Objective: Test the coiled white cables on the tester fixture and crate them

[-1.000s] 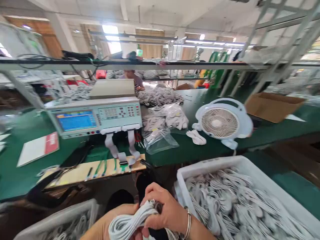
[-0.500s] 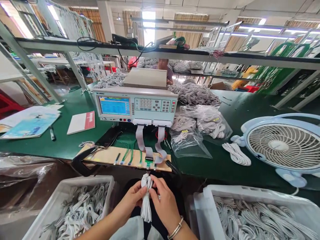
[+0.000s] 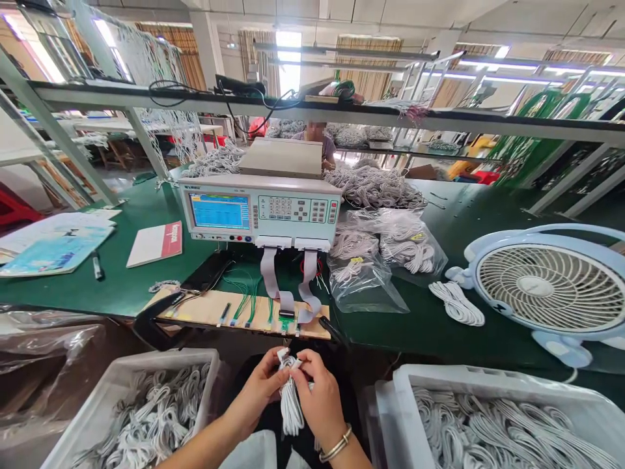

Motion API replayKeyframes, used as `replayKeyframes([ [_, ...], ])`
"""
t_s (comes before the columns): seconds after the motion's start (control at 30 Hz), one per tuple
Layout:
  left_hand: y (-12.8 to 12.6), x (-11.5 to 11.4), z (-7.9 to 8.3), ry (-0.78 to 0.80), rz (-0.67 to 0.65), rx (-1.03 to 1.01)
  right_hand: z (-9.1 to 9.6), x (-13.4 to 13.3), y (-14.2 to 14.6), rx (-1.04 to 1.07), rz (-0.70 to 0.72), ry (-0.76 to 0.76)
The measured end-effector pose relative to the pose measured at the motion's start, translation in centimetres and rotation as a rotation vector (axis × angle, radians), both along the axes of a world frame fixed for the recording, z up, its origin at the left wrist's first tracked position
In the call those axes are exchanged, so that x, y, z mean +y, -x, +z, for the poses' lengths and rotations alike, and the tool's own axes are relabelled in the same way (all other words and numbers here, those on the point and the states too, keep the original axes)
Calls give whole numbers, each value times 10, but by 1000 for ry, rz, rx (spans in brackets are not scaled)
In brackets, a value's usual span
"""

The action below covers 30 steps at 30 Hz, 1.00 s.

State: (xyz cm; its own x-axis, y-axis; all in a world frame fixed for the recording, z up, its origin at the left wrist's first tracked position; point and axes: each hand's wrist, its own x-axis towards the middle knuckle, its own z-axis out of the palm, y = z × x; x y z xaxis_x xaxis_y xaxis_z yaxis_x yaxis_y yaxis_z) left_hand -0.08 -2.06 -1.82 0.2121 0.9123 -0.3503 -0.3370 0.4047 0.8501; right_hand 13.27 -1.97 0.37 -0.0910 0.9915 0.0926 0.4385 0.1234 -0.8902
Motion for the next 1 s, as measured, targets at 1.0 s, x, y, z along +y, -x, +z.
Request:
replayKeyframes([
  [1.0,22,42,11,207,6,-99,0,28,-10,229,51,198],
])
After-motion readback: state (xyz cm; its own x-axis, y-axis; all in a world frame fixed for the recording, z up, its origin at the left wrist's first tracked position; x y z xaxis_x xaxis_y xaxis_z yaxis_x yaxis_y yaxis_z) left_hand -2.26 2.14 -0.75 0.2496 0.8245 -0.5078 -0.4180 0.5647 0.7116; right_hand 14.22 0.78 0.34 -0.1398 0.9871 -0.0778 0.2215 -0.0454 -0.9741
